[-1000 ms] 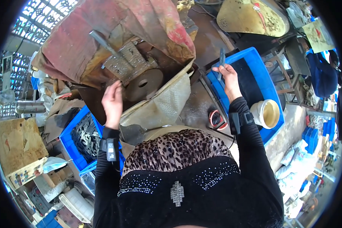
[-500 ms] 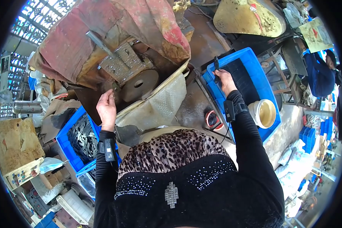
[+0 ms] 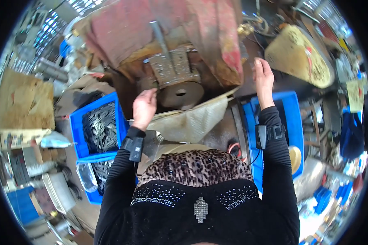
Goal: The person picks up metal pieces from a blue bin, grinds them against a rotating wheel, and then uses a brush to apply liquid from a bucket before placing them into another bin.
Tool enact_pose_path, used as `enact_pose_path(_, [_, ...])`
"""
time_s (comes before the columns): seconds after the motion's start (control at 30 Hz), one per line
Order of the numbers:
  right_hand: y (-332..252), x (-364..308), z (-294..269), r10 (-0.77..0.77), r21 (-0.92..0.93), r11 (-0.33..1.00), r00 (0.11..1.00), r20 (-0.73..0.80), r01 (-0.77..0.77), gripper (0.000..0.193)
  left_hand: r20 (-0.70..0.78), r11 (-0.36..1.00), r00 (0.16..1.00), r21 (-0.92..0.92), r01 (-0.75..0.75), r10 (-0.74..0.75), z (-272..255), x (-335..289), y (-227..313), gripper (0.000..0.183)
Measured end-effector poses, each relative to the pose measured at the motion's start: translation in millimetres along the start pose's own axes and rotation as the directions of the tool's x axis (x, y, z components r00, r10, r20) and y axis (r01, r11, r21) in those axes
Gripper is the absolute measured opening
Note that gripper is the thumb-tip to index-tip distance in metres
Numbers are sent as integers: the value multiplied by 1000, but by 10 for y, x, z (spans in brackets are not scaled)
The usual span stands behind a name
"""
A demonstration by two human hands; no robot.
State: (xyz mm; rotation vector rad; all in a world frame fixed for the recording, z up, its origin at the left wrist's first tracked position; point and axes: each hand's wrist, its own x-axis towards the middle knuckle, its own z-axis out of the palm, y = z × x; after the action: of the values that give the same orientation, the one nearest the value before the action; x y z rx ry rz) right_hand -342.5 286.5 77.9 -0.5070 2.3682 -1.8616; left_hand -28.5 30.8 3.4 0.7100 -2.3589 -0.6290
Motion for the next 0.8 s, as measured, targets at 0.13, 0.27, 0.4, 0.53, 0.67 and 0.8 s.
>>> enact_pose_path(0.13, [-677,75,1027,-355,-220,890,910,213,399,36,-11,999,999,-34,34,-35,-6,-34,-16,16])
enact_pose_path(0.27, [-1168,24,1861,-437,-393,654,747,501,646,52,-10,998,999,-26,51,-51,-26,-43,9,18])
enact_pose_path(0.4, [-1358,257,2231,-423,-516,577,772,474,633,70,80,964,993,-243,104,-86,53,-11,-6,20])
enact_pose_path(0.53, [-1510,330,2412,-462,-530,488,720,517,694,68,-40,995,998,-83,52,-55,-83,-52,172,21])
enact_pose_path(0.67, [-1640,281,2438,-426,-565,408,697,577,717,65,-212,966,977,-248,-71,17,-298,-176,224,25])
enact_pose_path(0.8, [-1567,425,2405,-440,-616,271,665,604,740,58,-258,973,966,-230,-33,-28,-786,-498,137,31])
